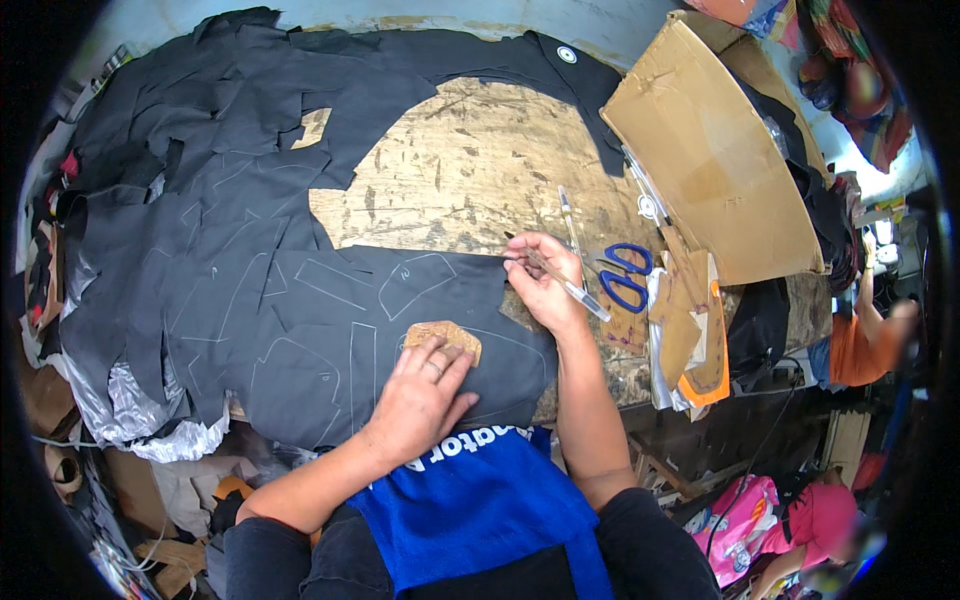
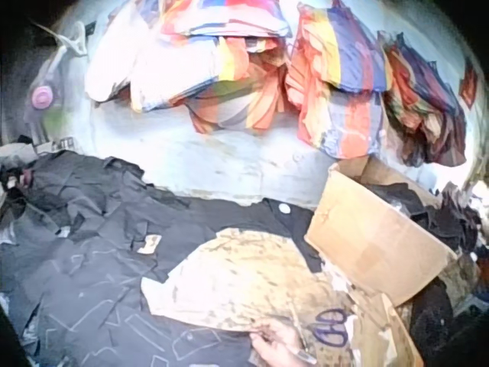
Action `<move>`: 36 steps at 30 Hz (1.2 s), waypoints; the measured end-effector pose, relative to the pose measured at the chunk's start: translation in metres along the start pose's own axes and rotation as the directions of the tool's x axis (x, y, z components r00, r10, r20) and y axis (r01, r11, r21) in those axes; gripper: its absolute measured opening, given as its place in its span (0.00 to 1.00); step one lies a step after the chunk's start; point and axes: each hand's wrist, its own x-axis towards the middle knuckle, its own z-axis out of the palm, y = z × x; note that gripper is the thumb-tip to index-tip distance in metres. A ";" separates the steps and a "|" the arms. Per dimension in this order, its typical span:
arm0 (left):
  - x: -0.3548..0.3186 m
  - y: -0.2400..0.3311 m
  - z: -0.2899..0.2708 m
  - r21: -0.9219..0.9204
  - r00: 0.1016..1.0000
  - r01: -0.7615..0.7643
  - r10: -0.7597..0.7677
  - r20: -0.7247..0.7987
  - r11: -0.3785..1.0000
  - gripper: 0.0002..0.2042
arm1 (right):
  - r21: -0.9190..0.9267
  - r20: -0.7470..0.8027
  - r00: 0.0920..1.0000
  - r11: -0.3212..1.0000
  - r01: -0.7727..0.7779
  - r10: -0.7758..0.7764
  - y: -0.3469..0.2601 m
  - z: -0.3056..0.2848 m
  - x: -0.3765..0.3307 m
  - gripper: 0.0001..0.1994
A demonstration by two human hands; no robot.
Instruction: The person uses a cardboard template and a white marker to trace outlines on black fabric, then cuts along the marked lines with scissors. The person repeats this process multiple times, moving templates and cutting out several fabric pieces.
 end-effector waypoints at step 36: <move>0.047 0.019 0.037 0.304 0.975 0.204 -0.165 -0.151 0.930 0.34 | -0.222 -0.053 0.988 0.966 0.132 -0.147 0.009 -0.003 0.010 0.13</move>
